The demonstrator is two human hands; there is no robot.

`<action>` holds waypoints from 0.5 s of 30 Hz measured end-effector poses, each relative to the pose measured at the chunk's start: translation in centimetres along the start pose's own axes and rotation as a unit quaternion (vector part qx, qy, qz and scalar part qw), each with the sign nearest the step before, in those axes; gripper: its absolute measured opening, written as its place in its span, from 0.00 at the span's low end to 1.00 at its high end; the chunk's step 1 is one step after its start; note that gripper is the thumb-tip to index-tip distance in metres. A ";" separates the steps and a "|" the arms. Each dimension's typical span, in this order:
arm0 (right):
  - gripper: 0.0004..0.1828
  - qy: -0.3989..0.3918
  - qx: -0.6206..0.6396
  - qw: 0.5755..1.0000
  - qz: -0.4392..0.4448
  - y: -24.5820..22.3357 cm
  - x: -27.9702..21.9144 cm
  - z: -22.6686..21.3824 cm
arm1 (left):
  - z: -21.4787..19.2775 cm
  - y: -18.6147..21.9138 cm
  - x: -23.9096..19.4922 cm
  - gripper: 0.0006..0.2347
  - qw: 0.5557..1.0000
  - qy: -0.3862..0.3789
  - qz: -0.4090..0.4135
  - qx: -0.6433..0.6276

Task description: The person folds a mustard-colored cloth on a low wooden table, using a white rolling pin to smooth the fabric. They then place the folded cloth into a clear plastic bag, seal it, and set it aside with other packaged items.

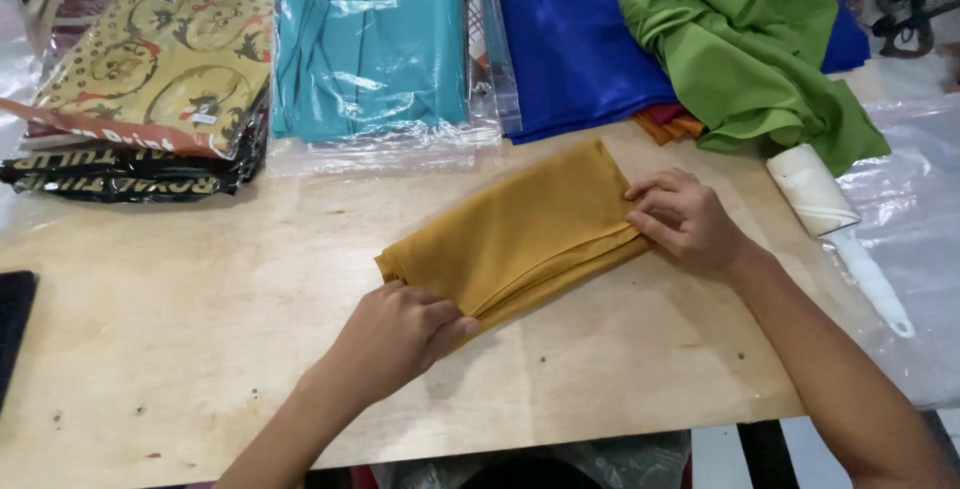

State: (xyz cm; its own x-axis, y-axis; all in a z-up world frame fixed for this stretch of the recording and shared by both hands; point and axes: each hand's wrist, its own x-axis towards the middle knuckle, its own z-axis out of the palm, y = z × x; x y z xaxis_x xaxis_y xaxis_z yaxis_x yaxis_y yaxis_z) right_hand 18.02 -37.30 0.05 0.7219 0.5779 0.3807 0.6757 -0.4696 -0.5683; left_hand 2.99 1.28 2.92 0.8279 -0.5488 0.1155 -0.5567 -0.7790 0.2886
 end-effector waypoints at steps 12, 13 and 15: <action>0.46 0.097 -0.367 0.807 0.452 2.8 -16.1 -8.9 | 1.9 -0.2 -0.3 0.12 0.975 0.218 0.026 0.041; 0.44 0.058 -0.371 0.787 0.490 2.6 -16.7 -8.8 | 2.2 -0.1 -0.4 0.18 0.976 0.212 0.010 0.059; 0.42 0.020 -0.375 0.764 0.524 2.6 -17.6 -8.6 | 3.2 0.1 -0.7 0.23 0.975 0.208 -0.008 0.077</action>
State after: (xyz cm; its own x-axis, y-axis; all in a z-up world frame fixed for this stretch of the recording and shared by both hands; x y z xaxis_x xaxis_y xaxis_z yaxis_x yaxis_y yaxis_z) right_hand 8.34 -54.40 -1.84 0.9193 -0.3923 0.0325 -0.3924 -0.9198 -0.0039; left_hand 2.15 0.64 -0.22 0.7753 -0.3906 0.4963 -0.5204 -0.8403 0.1517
